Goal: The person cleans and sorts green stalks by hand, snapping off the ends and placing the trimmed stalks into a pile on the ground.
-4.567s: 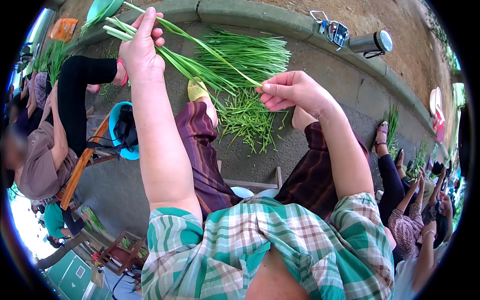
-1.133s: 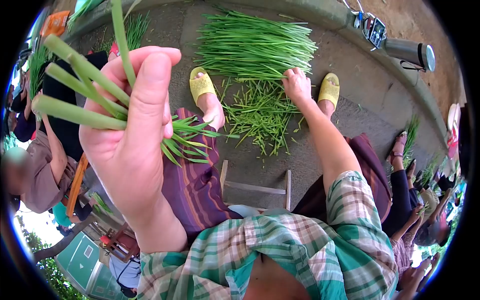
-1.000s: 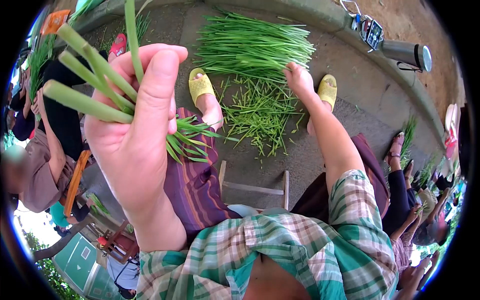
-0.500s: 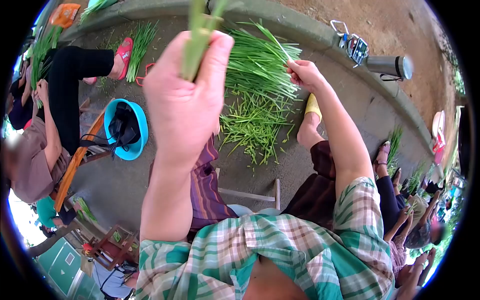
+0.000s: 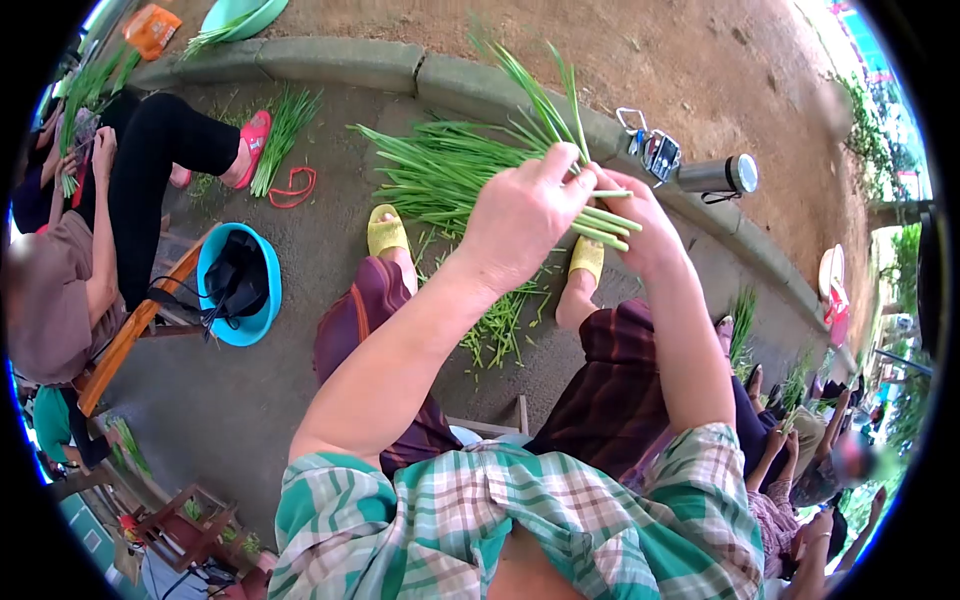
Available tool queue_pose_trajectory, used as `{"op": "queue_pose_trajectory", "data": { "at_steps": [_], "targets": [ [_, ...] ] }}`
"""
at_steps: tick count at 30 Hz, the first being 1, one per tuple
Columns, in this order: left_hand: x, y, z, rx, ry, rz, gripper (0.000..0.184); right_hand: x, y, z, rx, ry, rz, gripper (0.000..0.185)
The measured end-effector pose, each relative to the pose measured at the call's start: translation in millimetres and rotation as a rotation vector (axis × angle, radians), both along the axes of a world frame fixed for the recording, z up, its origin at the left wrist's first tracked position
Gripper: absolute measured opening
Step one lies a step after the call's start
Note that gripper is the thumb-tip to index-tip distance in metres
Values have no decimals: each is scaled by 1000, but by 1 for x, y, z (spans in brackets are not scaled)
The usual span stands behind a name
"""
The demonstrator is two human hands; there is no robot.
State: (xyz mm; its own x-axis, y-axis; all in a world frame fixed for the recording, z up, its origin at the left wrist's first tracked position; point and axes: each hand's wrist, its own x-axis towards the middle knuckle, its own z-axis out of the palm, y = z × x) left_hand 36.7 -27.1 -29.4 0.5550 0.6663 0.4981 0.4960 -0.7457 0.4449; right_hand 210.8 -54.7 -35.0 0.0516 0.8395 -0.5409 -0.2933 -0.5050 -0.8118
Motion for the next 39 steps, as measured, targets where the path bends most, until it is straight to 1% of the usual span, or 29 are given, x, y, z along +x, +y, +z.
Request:
{"op": "queue_pose_trajectory", "data": {
  "at_steps": [2, 4, 6, 11, 16, 21, 24, 31, 34, 36, 39],
  "targets": [
    [0, -1, 5, 38, 1, -25, 29, -6, -14, 13, 50, 37, -49, 35],
    [-1, -1, 6, 57, -45, -47, 32, -3, -25, 20, 56, 44, 12, 36],
    [-1, 0, 3, 95, -33, -44, 34, -3, -30, 14, 78, 31, 7, 36],
    [-3, 4, -3, 89, 55, -48, 29, -14, -31, 13, 98, -27, -42, 33],
    [-3, 6, -5, 74, 41, -65, 24, -13, -32, 4, 98, 52, -46, 32],
    [3, 0, -7, 86, 71, -96, 24, -7, -38, 5, 153, 24, 10, 33],
    [7, -2, -9, 94, 49, -114, 24, -9, -40, 11, 136, -3, -40, 34],
    [12, -5, -10, 70, 70, -123, 26, -8, -45, 10, 154, -11, -69, 34],
    [14, -7, -13, 65, 72, -116, 24, -6, -45, 9, 153, -11, -69, 33],
    [13, -7, -12, 66, 76, -113, 22, -5, -45, 9, 130, -52, -37, 31],
    [12, -5, -14, 62, 100, -102, 21, -1, -41, 1, 141, -118, -57, 28]
  ]
}}
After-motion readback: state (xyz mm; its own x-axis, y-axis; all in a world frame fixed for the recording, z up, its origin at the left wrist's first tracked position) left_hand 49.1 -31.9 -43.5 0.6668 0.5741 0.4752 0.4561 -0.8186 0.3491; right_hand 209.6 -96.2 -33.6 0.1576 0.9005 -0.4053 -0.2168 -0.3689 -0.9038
